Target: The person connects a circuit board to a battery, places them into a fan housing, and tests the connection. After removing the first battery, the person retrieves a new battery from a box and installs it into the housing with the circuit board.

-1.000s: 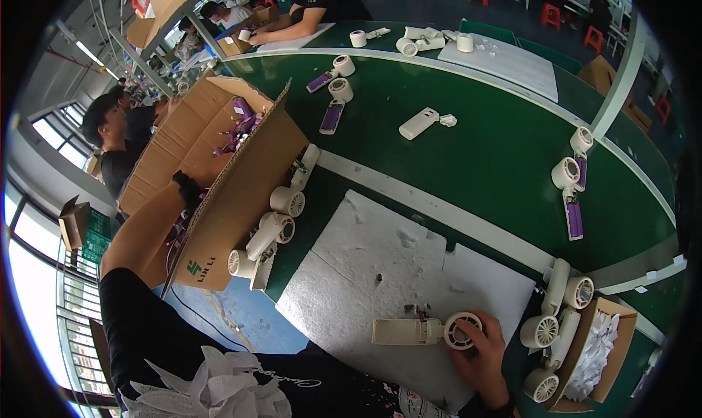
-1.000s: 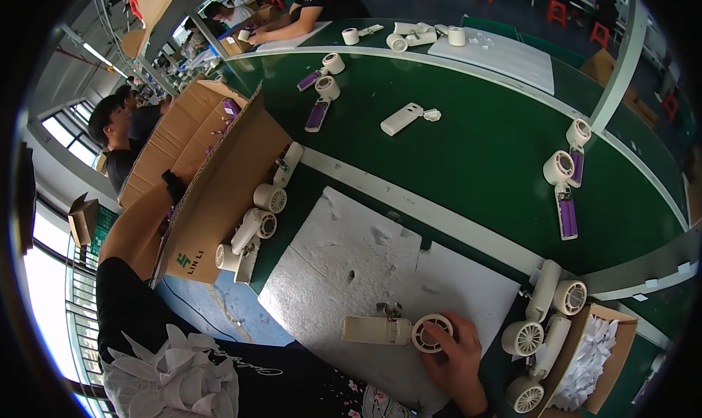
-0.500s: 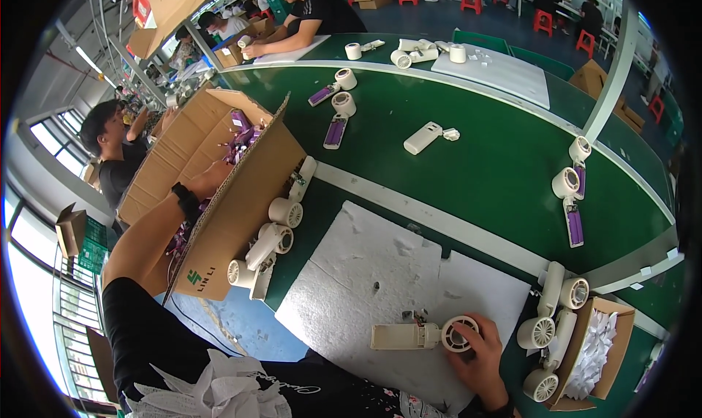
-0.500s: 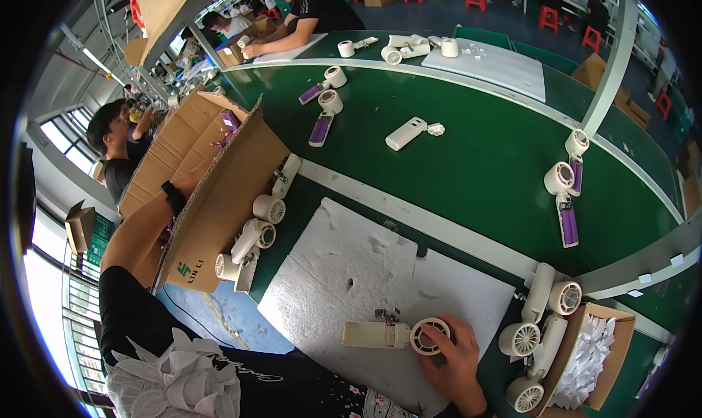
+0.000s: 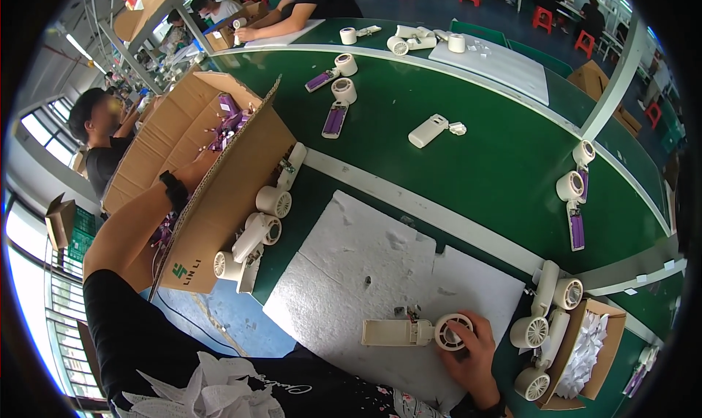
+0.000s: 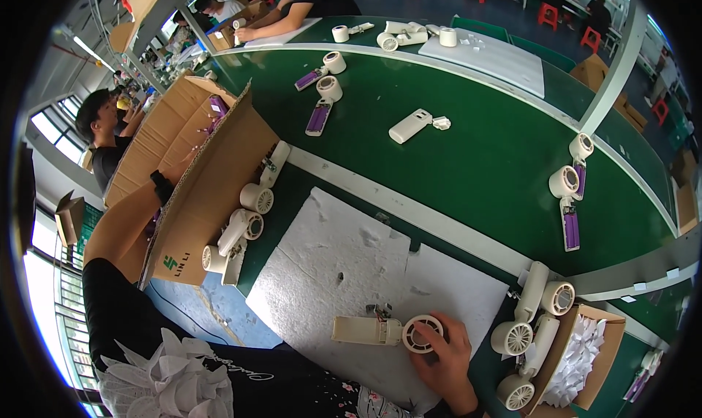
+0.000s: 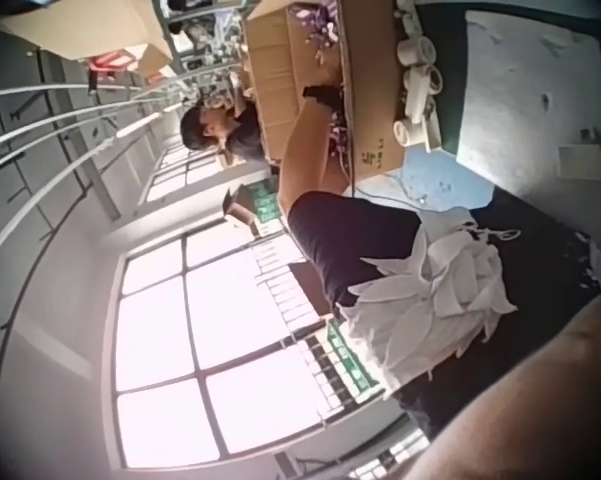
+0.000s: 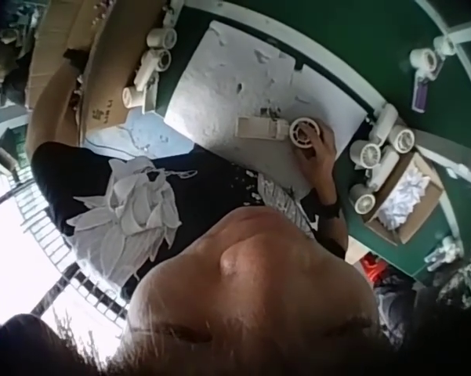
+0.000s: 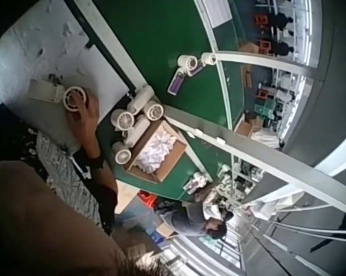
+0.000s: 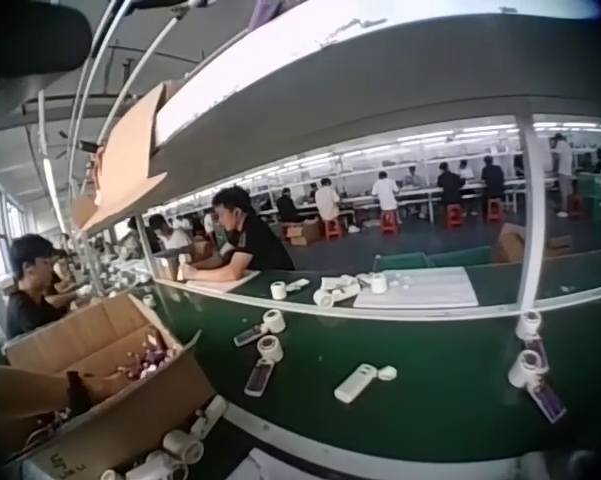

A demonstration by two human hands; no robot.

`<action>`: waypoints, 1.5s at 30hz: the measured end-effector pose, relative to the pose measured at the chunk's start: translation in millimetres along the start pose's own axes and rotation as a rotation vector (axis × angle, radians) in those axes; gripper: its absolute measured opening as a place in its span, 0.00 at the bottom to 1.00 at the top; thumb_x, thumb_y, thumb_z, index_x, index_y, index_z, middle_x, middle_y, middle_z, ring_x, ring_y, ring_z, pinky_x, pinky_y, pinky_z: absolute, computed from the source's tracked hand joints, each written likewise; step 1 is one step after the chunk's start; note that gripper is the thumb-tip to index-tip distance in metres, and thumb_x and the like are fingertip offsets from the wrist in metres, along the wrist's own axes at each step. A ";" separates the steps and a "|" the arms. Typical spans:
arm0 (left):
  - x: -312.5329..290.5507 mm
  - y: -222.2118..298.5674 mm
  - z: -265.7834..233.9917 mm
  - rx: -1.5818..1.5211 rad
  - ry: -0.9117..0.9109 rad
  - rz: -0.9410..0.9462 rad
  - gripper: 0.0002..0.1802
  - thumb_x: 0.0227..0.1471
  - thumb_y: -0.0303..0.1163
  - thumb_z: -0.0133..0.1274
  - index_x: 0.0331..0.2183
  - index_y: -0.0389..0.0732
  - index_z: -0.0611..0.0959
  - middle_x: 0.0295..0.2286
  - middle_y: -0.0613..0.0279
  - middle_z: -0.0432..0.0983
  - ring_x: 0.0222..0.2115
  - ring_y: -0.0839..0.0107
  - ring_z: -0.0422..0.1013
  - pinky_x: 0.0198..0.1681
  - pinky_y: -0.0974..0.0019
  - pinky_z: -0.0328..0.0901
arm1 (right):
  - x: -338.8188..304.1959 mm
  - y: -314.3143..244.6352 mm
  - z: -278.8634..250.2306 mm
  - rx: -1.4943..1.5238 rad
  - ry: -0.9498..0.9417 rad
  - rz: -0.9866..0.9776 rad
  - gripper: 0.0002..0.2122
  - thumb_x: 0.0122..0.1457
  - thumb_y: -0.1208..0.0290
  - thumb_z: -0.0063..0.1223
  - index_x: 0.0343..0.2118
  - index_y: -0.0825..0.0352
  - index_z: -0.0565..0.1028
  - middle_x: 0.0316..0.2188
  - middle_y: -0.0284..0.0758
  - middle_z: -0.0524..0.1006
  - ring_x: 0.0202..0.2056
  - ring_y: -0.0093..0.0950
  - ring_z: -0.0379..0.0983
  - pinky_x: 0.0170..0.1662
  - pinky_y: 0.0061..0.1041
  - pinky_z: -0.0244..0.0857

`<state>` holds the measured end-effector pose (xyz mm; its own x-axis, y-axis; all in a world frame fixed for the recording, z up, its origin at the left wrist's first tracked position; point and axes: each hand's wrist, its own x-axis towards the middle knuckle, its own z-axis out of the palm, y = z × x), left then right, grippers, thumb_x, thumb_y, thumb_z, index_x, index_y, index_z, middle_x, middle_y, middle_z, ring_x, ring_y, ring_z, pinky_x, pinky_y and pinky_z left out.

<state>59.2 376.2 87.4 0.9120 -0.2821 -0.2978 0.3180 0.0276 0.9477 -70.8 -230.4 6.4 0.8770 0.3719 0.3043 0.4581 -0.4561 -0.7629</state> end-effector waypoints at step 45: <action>-19.7 20.1 26.3 0.332 0.831 -0.210 0.15 0.50 0.26 0.56 0.42 0.41 0.79 0.29 0.63 0.79 0.24 0.74 0.76 0.24 0.69 0.73 | -4.4 6.3 5.1 -0.005 -0.002 -0.008 0.26 0.34 0.79 0.66 0.42 0.63 0.75 0.46 0.45 0.71 0.40 0.42 0.73 0.41 0.34 0.70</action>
<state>40.7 357.1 115.3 0.7775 0.5336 -0.3329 0.5251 -0.2593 0.8106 -72.5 -230.8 -2.6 0.8731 0.3769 0.3092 0.4658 -0.4576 -0.7574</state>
